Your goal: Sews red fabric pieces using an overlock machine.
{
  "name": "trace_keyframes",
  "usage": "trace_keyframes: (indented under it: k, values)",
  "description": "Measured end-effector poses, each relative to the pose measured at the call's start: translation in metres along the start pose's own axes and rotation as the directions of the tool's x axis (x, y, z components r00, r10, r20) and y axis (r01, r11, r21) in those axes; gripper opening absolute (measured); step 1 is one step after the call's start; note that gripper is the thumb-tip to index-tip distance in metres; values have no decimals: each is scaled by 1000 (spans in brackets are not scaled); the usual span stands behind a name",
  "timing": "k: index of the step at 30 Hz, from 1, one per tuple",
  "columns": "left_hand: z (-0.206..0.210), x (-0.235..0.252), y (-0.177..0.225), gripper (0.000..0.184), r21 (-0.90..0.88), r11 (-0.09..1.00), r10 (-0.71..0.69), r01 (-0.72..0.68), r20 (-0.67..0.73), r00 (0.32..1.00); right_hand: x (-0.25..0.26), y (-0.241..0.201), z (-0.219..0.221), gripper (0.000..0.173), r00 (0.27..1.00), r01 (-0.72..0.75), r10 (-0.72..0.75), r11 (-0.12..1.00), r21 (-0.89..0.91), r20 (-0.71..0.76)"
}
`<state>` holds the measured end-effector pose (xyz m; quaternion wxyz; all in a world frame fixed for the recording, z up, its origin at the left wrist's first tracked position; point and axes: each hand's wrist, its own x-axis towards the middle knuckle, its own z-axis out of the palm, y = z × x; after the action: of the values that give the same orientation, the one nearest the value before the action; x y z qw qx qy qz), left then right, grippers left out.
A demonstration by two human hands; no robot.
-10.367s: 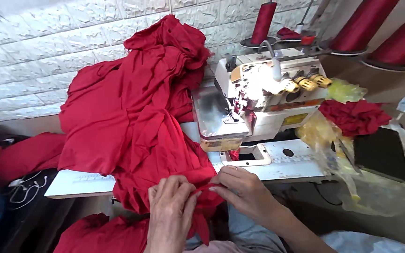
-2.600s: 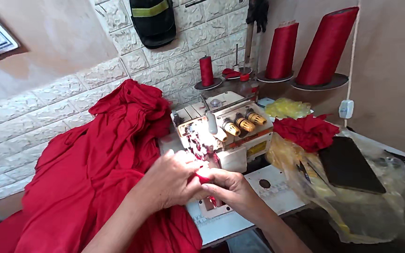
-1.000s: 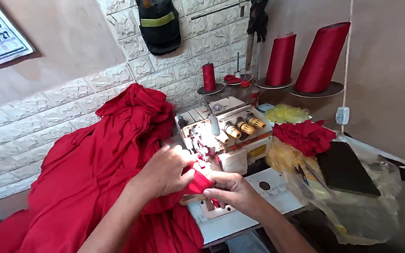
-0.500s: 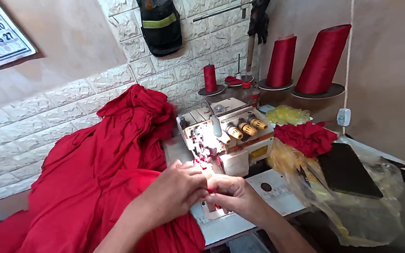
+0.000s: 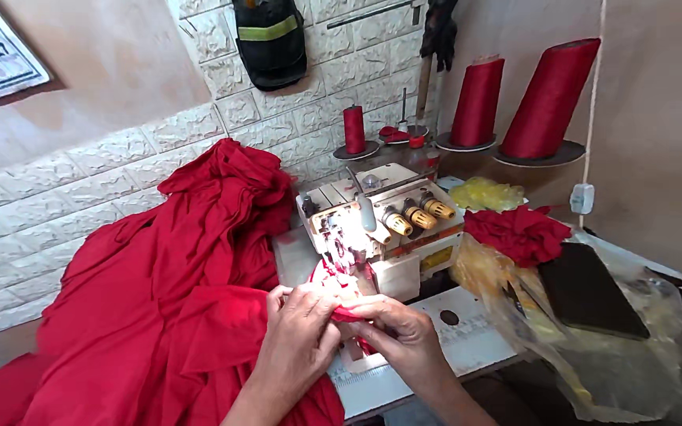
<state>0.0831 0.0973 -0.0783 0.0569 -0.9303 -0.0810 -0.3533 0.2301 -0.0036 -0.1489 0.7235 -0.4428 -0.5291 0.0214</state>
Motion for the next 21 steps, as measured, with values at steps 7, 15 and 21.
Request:
trace_keyframes:
  k: [7, 15, 21]
  values:
    - [8, 10, -6, 25, 53, 989, -137, 139, -26, 990, 6, -3, 8, 17, 997, 62, -72, 962, -264, -27]
    - [4, 26, -16, 30, -33, 915, -391, 401, 160, 906, -3, -13, 6, 16, 993, 95, -108, 969, -229, -44]
    - [-32, 42, 33, 26, 282, 805, -589, 522, 285, 756, -11, -24, 21, 35, 987, -57, 55, 998, 10, 152]
